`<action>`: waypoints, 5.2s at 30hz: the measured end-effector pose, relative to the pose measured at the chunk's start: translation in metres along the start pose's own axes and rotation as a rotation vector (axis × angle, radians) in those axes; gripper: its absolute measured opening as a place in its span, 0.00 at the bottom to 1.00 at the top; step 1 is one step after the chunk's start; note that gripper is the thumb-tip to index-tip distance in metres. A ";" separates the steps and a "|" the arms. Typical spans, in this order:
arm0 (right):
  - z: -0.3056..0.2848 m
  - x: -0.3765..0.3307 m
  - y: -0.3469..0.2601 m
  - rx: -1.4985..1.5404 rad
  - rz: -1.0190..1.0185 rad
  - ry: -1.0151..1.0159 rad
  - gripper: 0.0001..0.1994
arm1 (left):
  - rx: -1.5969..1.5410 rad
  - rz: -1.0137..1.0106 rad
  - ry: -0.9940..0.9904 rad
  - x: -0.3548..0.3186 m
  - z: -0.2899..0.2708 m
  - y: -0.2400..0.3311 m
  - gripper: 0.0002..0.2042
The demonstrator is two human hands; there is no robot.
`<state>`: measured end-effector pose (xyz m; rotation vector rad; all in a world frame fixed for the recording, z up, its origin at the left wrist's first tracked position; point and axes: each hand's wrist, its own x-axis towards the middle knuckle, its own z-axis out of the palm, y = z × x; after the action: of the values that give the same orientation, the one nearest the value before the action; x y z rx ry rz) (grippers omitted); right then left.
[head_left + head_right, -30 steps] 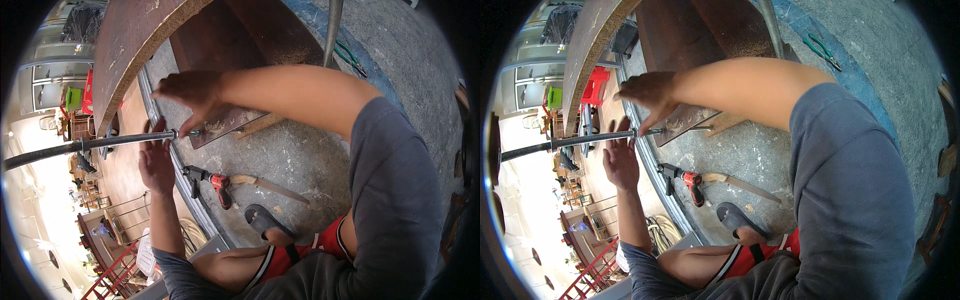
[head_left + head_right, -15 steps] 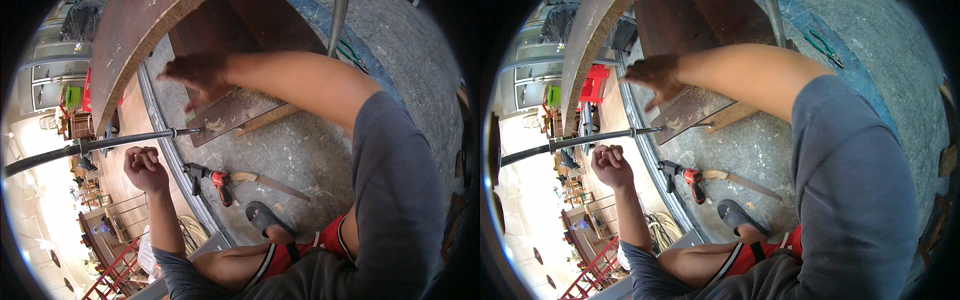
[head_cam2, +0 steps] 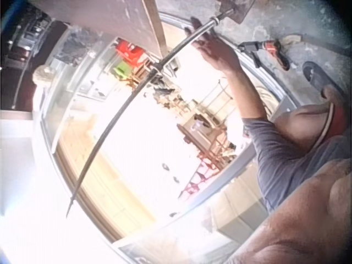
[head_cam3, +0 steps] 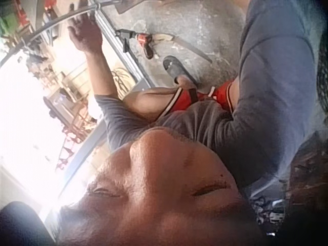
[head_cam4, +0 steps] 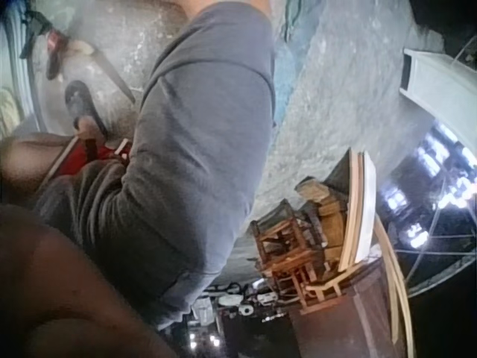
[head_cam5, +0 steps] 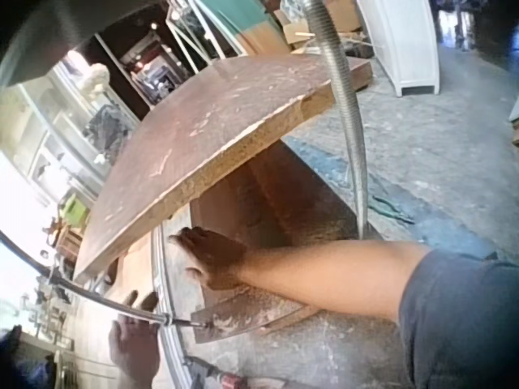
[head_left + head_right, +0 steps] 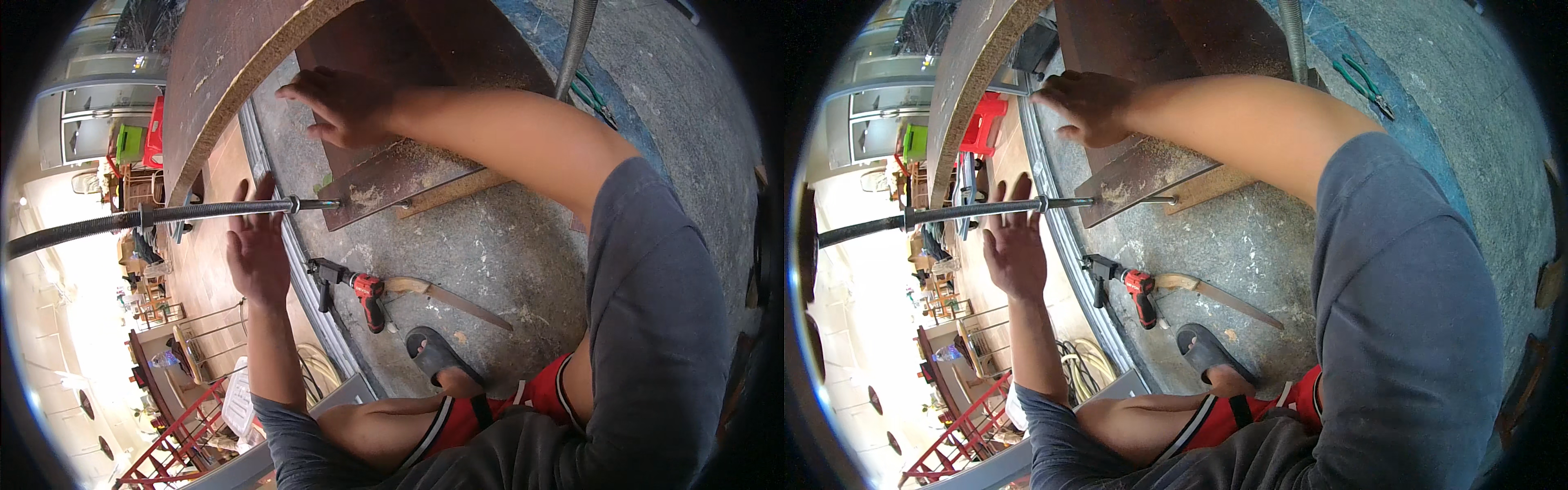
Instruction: The person assembles a wooden furniture piece by inserting long metal threaded rods into pre-drilled holes and securing them with washers and nuts by hand.
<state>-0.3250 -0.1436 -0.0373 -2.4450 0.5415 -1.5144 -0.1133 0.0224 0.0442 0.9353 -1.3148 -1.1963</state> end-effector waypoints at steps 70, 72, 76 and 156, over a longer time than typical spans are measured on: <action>0.006 0.010 -0.065 0.340 0.081 -0.163 0.55 | 0.019 -0.019 0.089 0.001 -0.001 0.014 0.29; 0.007 0.013 -0.070 0.364 0.077 -0.162 0.55 | -0.166 0.090 -0.107 0.001 -0.074 0.013 0.25; 0.013 0.009 -0.064 0.354 0.080 -0.117 0.54 | -0.095 0.032 0.090 0.007 -0.028 0.009 0.28; 0.061 0.002 -0.121 0.545 0.776 -0.238 0.12 | -0.081 0.036 0.112 0.002 0.017 0.037 0.32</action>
<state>-0.2460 -0.0348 -0.0180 -1.6641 0.7780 -0.8792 -0.1262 0.0294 0.0824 0.9037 -1.1811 -1.1441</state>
